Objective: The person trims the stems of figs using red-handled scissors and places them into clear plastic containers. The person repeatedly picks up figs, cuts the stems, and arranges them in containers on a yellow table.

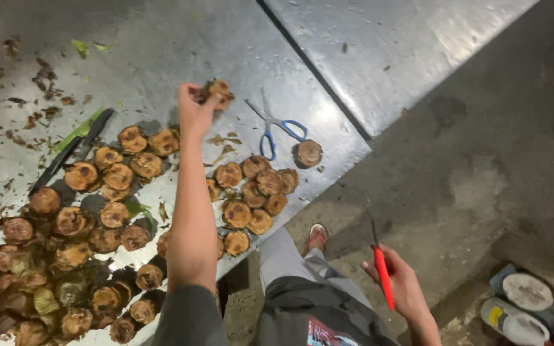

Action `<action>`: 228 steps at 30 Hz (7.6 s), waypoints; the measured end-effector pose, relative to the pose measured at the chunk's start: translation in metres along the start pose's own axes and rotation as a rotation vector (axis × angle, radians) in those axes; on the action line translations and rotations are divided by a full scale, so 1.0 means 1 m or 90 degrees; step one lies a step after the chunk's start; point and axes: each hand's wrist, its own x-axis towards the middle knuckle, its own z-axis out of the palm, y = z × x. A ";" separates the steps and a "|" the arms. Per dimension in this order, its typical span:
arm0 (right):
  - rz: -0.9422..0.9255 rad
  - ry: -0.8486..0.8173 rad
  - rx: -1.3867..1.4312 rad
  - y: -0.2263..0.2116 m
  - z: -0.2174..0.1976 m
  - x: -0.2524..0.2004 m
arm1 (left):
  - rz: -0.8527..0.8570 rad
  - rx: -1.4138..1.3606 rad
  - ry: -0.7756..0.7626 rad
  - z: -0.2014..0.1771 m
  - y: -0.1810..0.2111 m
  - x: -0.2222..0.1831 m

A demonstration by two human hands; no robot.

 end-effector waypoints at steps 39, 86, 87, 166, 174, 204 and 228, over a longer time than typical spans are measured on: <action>-0.262 -0.011 -0.002 0.069 -0.109 -0.055 | -0.344 -0.254 -0.405 0.201 0.204 -0.437; 0.011 -0.112 0.187 0.086 -0.063 -0.012 | -0.361 0.486 -0.043 -0.071 0.055 -0.293; 0.017 -0.102 0.178 0.081 -0.058 -0.008 | -0.353 0.495 -0.018 -0.084 0.042 -0.278; -0.302 -0.076 0.170 0.080 -0.126 -0.059 | -0.176 -0.205 -0.499 0.214 0.240 -0.442; -0.197 -0.091 0.249 0.085 -0.117 -0.055 | -0.274 -0.163 -0.481 0.209 0.218 -0.439; -0.029 -0.037 0.043 0.036 -0.016 0.011 | -0.426 0.456 0.314 -0.162 0.001 -0.138; -0.212 -0.121 0.011 0.038 -0.032 -0.015 | -0.278 -1.055 0.063 -0.037 0.135 -0.295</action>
